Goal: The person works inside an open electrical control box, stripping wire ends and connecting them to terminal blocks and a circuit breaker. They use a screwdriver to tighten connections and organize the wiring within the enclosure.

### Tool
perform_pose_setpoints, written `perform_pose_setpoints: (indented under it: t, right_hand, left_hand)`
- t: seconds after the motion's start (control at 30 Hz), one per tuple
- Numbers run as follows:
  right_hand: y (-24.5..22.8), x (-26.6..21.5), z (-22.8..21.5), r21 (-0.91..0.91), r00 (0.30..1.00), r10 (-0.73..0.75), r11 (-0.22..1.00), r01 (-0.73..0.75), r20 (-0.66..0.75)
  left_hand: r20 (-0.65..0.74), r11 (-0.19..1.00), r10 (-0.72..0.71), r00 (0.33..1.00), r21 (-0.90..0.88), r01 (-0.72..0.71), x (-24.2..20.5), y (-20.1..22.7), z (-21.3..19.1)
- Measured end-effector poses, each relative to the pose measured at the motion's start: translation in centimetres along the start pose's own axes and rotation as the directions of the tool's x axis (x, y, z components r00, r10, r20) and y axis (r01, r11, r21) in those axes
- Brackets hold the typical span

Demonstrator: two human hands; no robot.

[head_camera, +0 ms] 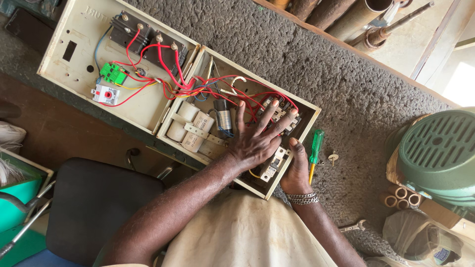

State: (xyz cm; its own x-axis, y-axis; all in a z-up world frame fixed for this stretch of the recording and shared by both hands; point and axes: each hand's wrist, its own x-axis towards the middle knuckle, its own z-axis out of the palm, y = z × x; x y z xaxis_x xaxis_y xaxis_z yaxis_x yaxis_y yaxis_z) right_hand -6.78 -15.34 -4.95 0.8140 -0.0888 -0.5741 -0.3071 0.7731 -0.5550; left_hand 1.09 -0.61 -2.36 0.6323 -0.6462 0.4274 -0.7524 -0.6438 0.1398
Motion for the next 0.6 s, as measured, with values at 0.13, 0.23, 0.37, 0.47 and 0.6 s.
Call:
perform_pose_setpoints:
  t: [0.13,0.23,0.37,0.47,0.6]
  right_hand:
    - [-0.7,-0.1,-0.8,0.028,0.995,0.099,0.995,-0.099,0.032]
    - [-1.1,-0.1,-1.0,0.038,0.99,0.138,0.99,-0.139,0.023]
    - [-1.2,-0.1,-1.0,0.04,0.99,0.142,0.989,-0.142,0.003]
    - [-1.1,-0.2,-1.1,0.035,0.99,0.141,0.989,-0.141,0.003]
    - [-0.9,-0.1,-1.4,0.017,0.991,0.135,0.991,-0.135,0.014]
  left_hand:
    - [-0.038,1.0,-0.008,0.999,0.005,0.008,-0.1,0.2,-0.5]
    - [0.016,1.0,0.001,1.0,0.004,-0.001,-0.1,0.1,-0.7]
    - [0.025,1.0,0.001,1.0,-0.005,-0.001,-0.1,0.1,-0.5]
    - [-0.035,1.0,-0.014,0.999,0.008,0.014,0.1,0.3,0.0]
    - [-0.035,1.0,-0.016,0.999,0.009,0.016,0.1,0.2,0.2]
